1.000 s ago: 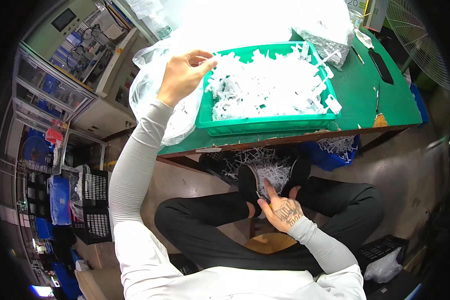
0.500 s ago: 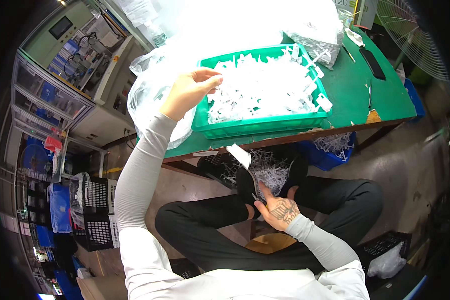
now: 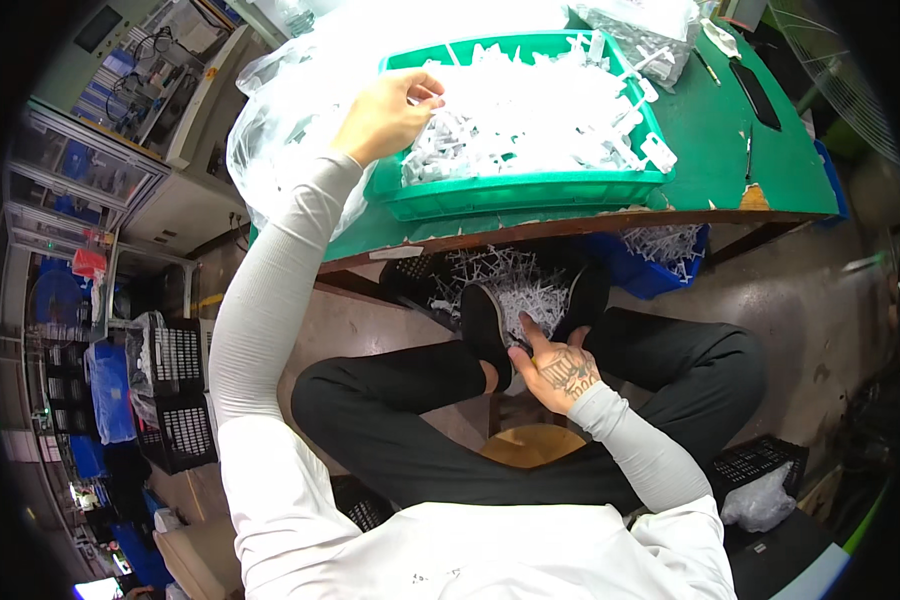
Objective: Removing small plastic parts from a sprue or mold frame using pliers and organizing them.
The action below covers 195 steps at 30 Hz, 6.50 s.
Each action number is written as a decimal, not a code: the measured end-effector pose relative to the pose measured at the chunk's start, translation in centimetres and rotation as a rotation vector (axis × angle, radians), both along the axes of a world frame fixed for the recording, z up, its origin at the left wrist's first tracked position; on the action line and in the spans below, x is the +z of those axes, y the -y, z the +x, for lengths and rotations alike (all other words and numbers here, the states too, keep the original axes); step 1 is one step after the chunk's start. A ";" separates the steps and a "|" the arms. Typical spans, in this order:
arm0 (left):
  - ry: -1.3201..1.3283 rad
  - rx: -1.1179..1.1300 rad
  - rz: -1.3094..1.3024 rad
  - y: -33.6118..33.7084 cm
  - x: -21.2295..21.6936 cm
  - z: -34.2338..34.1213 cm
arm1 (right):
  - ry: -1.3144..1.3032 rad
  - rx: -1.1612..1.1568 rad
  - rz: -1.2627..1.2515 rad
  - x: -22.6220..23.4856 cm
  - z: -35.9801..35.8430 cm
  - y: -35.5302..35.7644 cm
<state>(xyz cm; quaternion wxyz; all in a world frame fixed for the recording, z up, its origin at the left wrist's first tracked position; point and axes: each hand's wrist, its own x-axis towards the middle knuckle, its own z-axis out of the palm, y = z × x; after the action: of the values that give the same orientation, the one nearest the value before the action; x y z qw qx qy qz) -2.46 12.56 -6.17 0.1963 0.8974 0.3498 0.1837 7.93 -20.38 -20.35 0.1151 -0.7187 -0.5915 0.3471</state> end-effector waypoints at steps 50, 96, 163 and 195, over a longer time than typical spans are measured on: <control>0.953 0.131 -0.911 25.0 -5.0 -3.2 | -1.560 -0.445 0.480 4.6 2.1 -0.8; 0.918 0.070 -1.158 24.0 -10.5 -4.7 | -0.577 -0.174 0.298 3.4 2.2 0.5; 0.880 0.297 -0.998 26.3 -12.7 -2.6 | -0.410 -0.289 0.263 2.7 1.1 0.1; 0.672 0.184 1.022 9.2 -2.9 -15.8 | -0.200 -0.389 0.149 0.1 5.2 -0.4</control>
<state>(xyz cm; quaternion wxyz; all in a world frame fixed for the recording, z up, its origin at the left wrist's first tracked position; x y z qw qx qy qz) -18.26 3.38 -9.06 -0.1756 0.7372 0.2128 0.6167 13.09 -19.99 -20.22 0.2908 -0.7707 -0.4514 0.3431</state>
